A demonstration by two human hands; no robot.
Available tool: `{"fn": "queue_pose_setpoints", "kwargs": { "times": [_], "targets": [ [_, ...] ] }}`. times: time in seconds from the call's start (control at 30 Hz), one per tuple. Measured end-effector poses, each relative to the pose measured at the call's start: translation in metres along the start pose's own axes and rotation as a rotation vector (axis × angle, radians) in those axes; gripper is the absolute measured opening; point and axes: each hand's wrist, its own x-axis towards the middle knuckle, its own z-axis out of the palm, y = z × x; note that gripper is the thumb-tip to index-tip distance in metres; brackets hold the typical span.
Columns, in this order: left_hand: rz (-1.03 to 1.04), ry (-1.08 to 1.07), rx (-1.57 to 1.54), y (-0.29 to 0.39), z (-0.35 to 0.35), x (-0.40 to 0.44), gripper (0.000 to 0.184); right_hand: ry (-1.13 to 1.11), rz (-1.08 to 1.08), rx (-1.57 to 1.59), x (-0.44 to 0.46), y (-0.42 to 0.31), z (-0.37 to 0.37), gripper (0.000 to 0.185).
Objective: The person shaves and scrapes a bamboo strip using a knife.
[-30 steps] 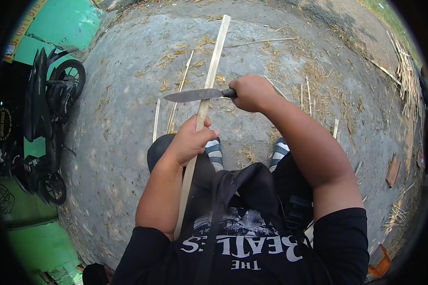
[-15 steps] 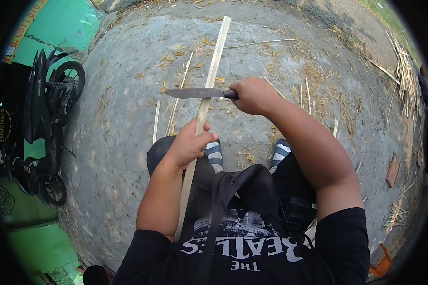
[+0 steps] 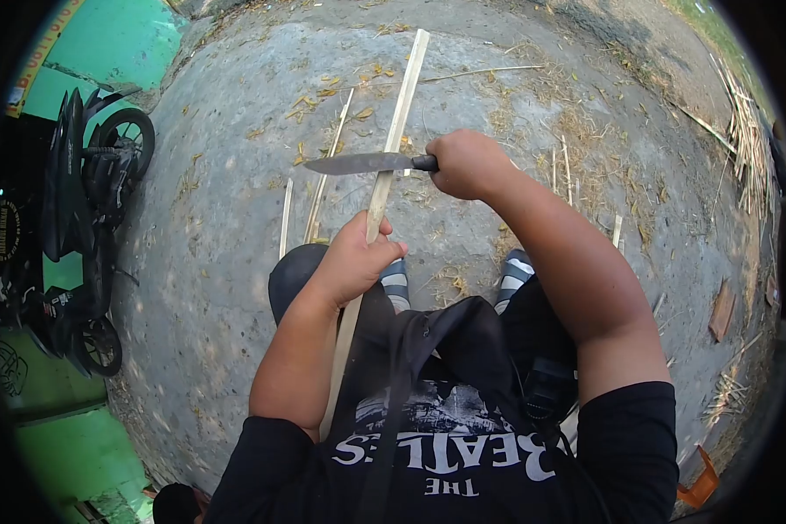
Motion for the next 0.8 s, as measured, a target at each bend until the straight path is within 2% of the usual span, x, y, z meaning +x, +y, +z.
{"fn": "queue_pose_setpoints", "kwargs": {
  "times": [0.03, 0.13, 0.23, 0.37, 0.47, 0.53, 0.6, 0.7, 0.8],
  "targets": [
    [0.016, 0.007, 0.034, 0.0, 0.001, 0.002, 0.028, 0.019, 0.069, 0.063, 0.004, 0.005, 0.001, 0.022],
    [-0.03, -0.018, -0.036, 0.006, -0.001, -0.001, 0.028, 0.037, 0.02, 0.098, 0.001, 0.007, 0.001, 0.023],
    [-0.038, 0.002, 0.02, 0.003, -0.001, 0.001, 0.028, -0.023, -0.056, -0.036, -0.01, -0.011, 0.001, 0.024],
    [0.011, -0.007, 0.048, 0.0, 0.004, -0.001, 0.029, 0.02, 0.148, 0.055, 0.014, 0.027, 0.001, 0.025],
    [-0.007, -0.02, 0.043, 0.001, 0.003, -0.004, 0.029, 0.039, 0.06, 0.079, 0.003, 0.018, -0.003, 0.024],
    [-0.037, -0.02, 0.023, 0.001, 0.001, -0.001, 0.029, -0.042, -0.05, -0.006, -0.008, -0.003, 0.0, 0.023],
    [-0.014, -0.019, 0.056, 0.001, 0.003, -0.003, 0.029, -0.039, -0.033, -0.047, 0.0, 0.001, 0.001, 0.023],
    [0.002, -0.039, 0.079, 0.0, 0.004, -0.004, 0.028, 0.018, 0.2, 0.071, 0.015, 0.038, 0.001, 0.024],
    [-0.101, -0.069, -0.073, 0.005, -0.001, -0.003, 0.024, 0.108, 0.186, 0.176, 0.013, 0.038, 0.002, 0.025]
  ]
}}
